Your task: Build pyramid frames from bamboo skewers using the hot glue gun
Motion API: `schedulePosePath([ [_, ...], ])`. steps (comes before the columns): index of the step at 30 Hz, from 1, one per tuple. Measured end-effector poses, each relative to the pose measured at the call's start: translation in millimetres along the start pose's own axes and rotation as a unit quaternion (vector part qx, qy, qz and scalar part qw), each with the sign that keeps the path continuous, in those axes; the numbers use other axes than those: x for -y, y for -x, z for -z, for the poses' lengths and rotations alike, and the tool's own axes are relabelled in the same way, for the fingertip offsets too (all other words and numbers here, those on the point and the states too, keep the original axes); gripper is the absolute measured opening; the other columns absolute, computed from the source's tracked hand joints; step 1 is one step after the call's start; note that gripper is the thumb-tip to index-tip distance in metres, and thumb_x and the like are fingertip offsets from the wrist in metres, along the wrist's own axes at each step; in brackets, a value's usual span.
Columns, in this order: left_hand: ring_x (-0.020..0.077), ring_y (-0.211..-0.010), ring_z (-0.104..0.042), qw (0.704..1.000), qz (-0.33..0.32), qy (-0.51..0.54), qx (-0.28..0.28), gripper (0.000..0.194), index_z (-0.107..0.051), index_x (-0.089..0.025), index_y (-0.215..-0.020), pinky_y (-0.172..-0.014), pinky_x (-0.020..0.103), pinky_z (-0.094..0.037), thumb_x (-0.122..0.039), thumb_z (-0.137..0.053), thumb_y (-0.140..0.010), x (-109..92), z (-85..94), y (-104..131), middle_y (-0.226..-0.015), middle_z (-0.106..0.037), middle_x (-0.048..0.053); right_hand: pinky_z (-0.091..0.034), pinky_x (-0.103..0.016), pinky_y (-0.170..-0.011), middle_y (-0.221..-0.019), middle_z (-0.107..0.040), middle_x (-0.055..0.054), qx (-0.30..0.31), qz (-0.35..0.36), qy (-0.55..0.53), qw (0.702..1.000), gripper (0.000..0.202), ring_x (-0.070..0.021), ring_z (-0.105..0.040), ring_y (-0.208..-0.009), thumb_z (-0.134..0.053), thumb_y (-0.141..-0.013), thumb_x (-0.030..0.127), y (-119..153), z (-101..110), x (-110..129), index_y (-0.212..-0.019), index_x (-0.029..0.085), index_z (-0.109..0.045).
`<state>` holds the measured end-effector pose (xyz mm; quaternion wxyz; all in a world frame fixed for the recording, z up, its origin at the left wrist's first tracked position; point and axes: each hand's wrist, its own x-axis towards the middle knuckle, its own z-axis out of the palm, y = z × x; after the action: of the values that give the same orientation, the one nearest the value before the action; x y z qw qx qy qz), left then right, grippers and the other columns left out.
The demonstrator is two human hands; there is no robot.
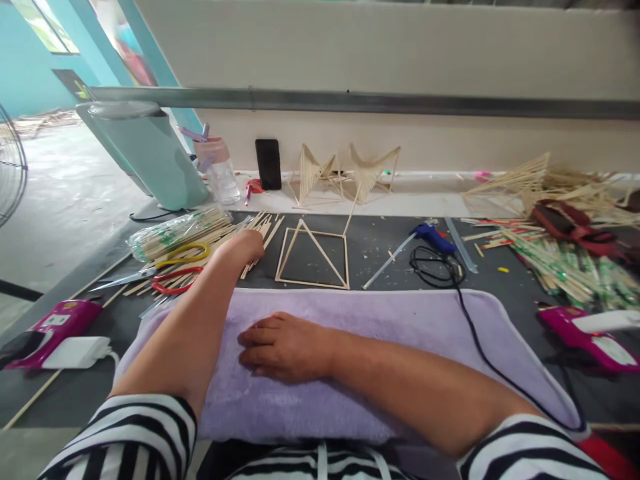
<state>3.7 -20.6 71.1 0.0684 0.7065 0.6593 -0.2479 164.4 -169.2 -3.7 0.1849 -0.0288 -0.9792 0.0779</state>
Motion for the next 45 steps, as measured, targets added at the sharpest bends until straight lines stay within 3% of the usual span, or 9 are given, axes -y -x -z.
schedulePosePath([
  [11, 0.0264, -0.075, -0.069, 0.994, 0.016, 0.108, -0.029, 0.029, -0.073, -0.003, -0.084, -0.066, 0.029, -0.049, -0.022, -0.057, -0.070, 9.0, 3.3, 7.0, -0.071, -0.071, 0.018, -0.044, -0.032, -0.095, -0.130, -0.061, -0.004, -0.032, 0.010, 0.009, 0.999, 0.034, -0.0159, -0.056, -0.112, -0.038, -0.100, 0.031, -0.8, -2.9, 0.1, -0.123, 0.019, -0.060],
  [17, 0.0072, -0.046, -0.053, 0.873, -0.084, 0.421, -0.231, 0.021, -0.057, -0.014, -0.103, -0.048, 0.022, -0.042, -0.018, -0.046, -0.085, 21.7, 32.2, 67.8, -0.077, -0.070, 0.006, -0.051, -0.030, -0.078, -0.102, -0.070, -0.009, -0.158, 0.032, -0.054, 0.985, 0.029, -0.0150, -0.063, -0.089, -0.045, -0.090, 0.016, 3.4, 16.9, -1.3, -0.116, 0.013, -0.058],
  [19, 0.0053, -0.044, -0.051, 0.778, -0.212, 0.535, -0.253, 0.011, -0.052, -0.018, -0.097, -0.044, 0.020, -0.039, -0.021, -0.050, -0.087, 16.4, 39.8, 92.6, -0.072, -0.066, 0.002, -0.052, -0.029, -0.074, -0.093, -0.068, -0.005, -0.256, -0.064, -0.135, 0.955, 0.025, -0.0136, -0.063, -0.081, -0.048, -0.089, 0.014, 5.7, 36.7, -2.1, -0.111, 0.019, -0.058],
  [21, 0.0049, -0.043, -0.051, 0.715, -0.309, 0.582, -0.234, 0.006, -0.049, -0.019, -0.088, -0.042, 0.019, -0.039, -0.018, -0.054, -0.085, 6.0, 43.3, 110.3, -0.067, -0.064, -0.001, -0.050, -0.024, -0.060, -0.082, -0.061, 0.001, -0.383, -0.194, -0.263, 0.864, 0.017, -0.0092, -0.059, -0.065, -0.054, -0.091, 0.018, 7.3, 61.0, -4.6, -0.107, 0.024, -0.056],
  [24, 0.0033, -0.045, -0.052, 0.706, -0.390, 0.563, -0.181, 0.005, -0.052, -0.018, -0.086, -0.043, 0.016, -0.039, -0.018, -0.057, -0.084, -13.9, 40.9, 119.0, -0.066, -0.062, -0.002, -0.049, -0.023, -0.050, -0.078, -0.056, 0.006, -0.451, -0.222, -0.421, 0.756, 0.036, -0.0068, -0.052, -0.051, -0.063, -0.088, 0.034, 8.8, 94.1, -9.7, -0.119, 0.031, -0.046],
  [29, 0.0024, -0.048, -0.054, 0.696, -0.451, 0.545, -0.123, 0.010, -0.056, -0.017, -0.088, -0.046, 0.014, -0.043, -0.021, -0.063, -0.081, -36.6, 34.2, 112.6, -0.070, -0.064, -0.003, -0.042, -0.022, -0.046, -0.070, -0.055, 0.004, -0.485, -0.269, -0.371, 0.745, 0.023, -0.0062, -0.045, -0.049, -0.060, -0.089, 0.046, 12.4, 116.6, -13.8, -0.097, 0.025, -0.063],
  [34, 0.0055, -0.048, -0.056, 0.753, -0.339, 0.541, -0.161, 0.009, -0.060, -0.015, -0.085, -0.047, 0.017, -0.043, -0.023, -0.059, -0.081, -16.9, 32.5, 86.4, -0.067, -0.062, -0.001, -0.048, -0.023, -0.055, -0.073, -0.058, 0.000, -0.551, -0.301, -0.255, 0.735, 0.037, -0.0084, -0.055, -0.061, -0.056, -0.089, 0.053, 28.3, 135.0, -34.1, -0.071, 0.021, -0.061],
  [40, 0.0115, -0.055, -0.057, 0.953, -0.100, 0.261, -0.117, 0.007, -0.067, -0.016, -0.067, -0.057, 0.023, -0.042, -0.013, -0.061, -0.064, 6.4, 7.7, 24.2, -0.058, -0.061, 0.000, -0.050, -0.025, -0.054, -0.067, -0.055, 0.001, -0.492, -0.471, -0.246, 0.689, 0.025, -0.0090, -0.055, -0.053, -0.053, -0.091, 0.043, 69.3, 154.0, -90.8, -0.083, 0.020, -0.059],
  [45, 0.0151, -0.058, -0.059, 0.971, -0.108, 0.212, -0.009, 0.013, -0.070, -0.020, -0.063, -0.061, 0.026, -0.044, -0.018, -0.058, -0.059, 3.7, -3.8, 12.7, -0.063, -0.067, 0.002, -0.035, -0.020, -0.044, -0.062, -0.055, 0.002, -0.390, -0.576, -0.184, 0.695, 0.015, -0.0067, -0.045, -0.045, -0.052, -0.083, 0.024, 94.1, 136.4, -124.6, -0.092, 0.017, -0.062],
])
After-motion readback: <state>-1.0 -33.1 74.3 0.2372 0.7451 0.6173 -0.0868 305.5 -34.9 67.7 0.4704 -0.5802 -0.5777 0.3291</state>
